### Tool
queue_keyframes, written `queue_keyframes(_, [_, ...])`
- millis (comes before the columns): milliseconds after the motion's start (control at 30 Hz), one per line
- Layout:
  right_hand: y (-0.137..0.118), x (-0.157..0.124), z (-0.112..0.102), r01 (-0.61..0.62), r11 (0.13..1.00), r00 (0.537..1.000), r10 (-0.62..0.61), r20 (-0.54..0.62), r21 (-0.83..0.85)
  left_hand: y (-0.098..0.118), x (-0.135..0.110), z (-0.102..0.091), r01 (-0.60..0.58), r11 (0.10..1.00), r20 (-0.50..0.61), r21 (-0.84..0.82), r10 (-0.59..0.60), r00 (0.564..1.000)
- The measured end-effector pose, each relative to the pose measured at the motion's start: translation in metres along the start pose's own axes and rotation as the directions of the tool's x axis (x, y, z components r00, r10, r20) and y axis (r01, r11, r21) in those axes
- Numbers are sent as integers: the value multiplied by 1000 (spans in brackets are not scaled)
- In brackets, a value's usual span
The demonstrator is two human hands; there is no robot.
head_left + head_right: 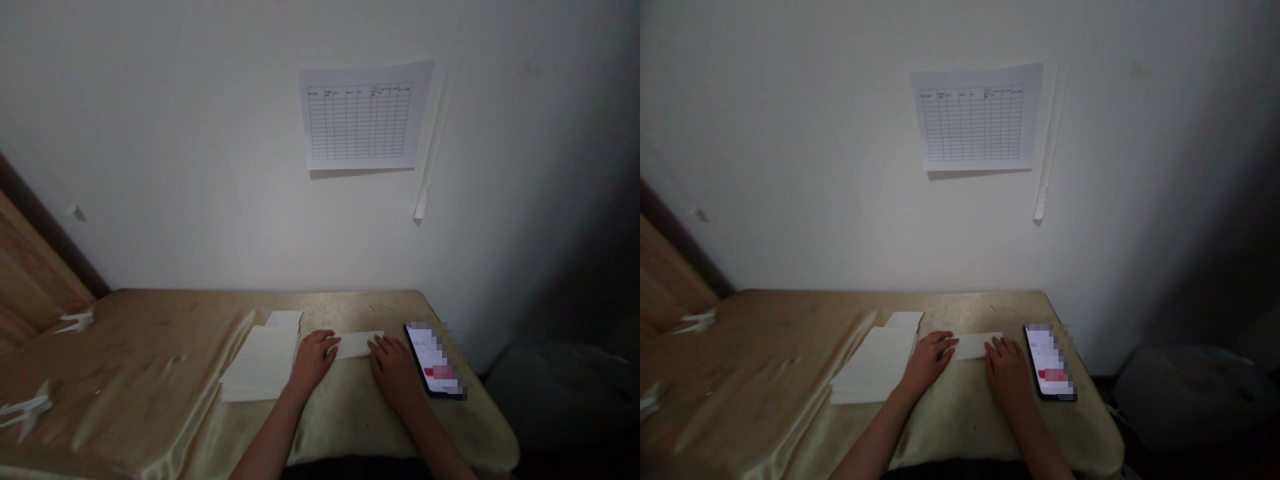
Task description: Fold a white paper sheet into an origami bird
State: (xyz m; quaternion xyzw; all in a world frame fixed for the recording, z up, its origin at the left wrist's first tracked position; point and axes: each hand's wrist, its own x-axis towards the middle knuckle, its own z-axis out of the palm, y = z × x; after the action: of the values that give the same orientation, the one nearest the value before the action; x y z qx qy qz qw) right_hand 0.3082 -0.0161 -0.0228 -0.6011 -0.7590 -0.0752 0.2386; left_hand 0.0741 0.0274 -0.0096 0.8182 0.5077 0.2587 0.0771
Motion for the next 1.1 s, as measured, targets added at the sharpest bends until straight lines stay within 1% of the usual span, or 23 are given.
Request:
queue_keyframes(300, [-1, 1, -2, -32, 999, 997, 32, 73, -8, 3, 0, -2, 8, 1000, 5, -1, -8, 1000])
queue_keyframes(733, [-2, 0, -2, -35, 999, 996, 35, 78, -8, 0, 2, 1, 19, 1000, -3, -16, -19, 1000])
queue_keyframes(900, [-2, 0, -2, -43, 999, 996, 43, 82, 1, 6, 1, -4, 23, 1000, 8, -9, -23, 1000])
queue_keyframes(1100, [-3, 0, -4, -37, 999, 996, 37, 82, -1, 19, -2, -10, 67, 996, 33, 64, -69, 997])
